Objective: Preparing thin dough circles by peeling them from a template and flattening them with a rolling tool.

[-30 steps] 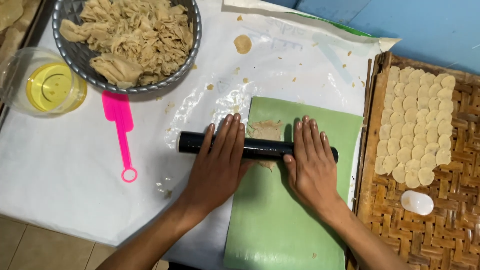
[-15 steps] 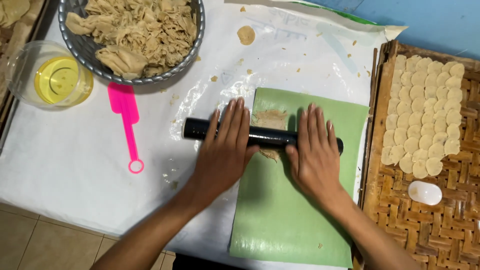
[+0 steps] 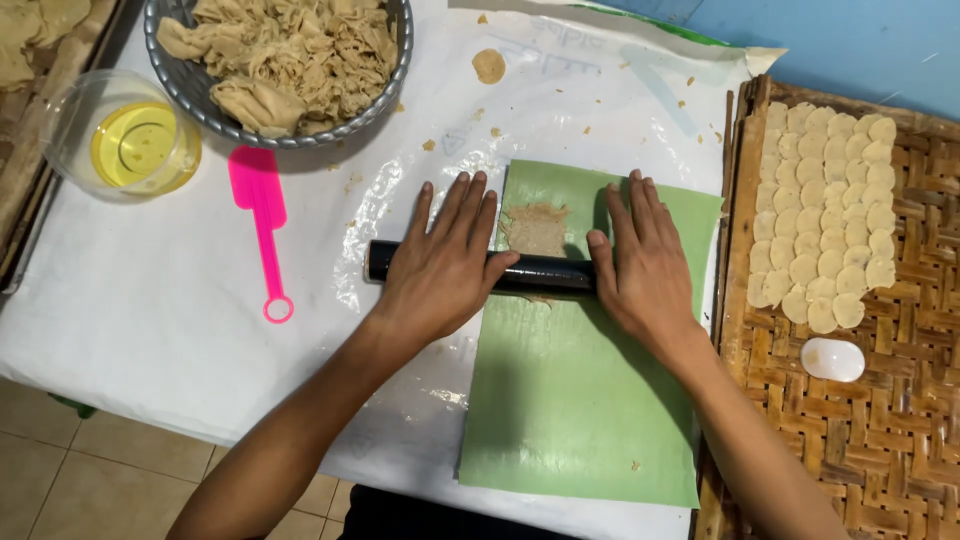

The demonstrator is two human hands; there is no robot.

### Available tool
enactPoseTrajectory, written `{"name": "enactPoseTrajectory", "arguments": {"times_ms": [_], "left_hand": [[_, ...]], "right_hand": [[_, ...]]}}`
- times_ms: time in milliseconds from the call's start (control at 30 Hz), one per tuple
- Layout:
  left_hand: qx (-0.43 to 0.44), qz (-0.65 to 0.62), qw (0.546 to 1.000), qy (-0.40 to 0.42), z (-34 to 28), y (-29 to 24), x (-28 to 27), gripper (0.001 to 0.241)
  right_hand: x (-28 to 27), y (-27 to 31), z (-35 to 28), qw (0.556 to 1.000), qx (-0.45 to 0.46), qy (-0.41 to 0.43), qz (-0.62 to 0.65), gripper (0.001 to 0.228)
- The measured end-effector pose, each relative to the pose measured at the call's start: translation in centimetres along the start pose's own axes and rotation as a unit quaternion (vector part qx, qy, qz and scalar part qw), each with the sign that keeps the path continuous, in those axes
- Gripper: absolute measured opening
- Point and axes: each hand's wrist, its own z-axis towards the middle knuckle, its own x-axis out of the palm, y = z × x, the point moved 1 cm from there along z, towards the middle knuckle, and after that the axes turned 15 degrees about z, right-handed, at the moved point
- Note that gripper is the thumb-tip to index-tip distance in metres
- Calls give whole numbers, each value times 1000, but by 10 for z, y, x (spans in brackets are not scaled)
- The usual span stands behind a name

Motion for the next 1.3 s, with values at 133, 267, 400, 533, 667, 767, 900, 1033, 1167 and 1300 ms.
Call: {"name": "enactPoseTrajectory", "arguments": {"times_ms": [133,267,400,533,667,767,900,1033,1167,1300], "left_hand": [[7,11,1000,-8,-16,-15,-9,68],[24,34,999,32,-48,-34,-41,66],[38,-40,997,62,-69,-33,-51,63],[62,-44,996,41,-39,-20,-70,52],[90,8,996,-19,-15,-17,-62,40],[74,-8,996,-46,-19,-20,-30,36],[32,36,999,-15,-16,-31,-25,52],[2,-5,1000,8,17,-18,-9,63],[-29,-51,997,53,60,3,12,66],[-26,-11,999,26,58,2,12,68]], "right_hand": [[5,4,-17,999,12,25,-27,68],[0,31,-63,999,-19,26,-39,72],[-21,52,-90,997,-30,66,14,68],[-35,53,-67,996,-29,69,48,62],[-27,37,-46,998,-48,30,6,58],[-11,30,-39,997,-69,4,-36,56],[0,24,-35,996,-70,6,-58,58],[8,6,-1,997,-57,24,-43,61],[5,-7,46,996,-2,90,-14,60],[4,-1,49,997,-3,82,-14,63]]}}
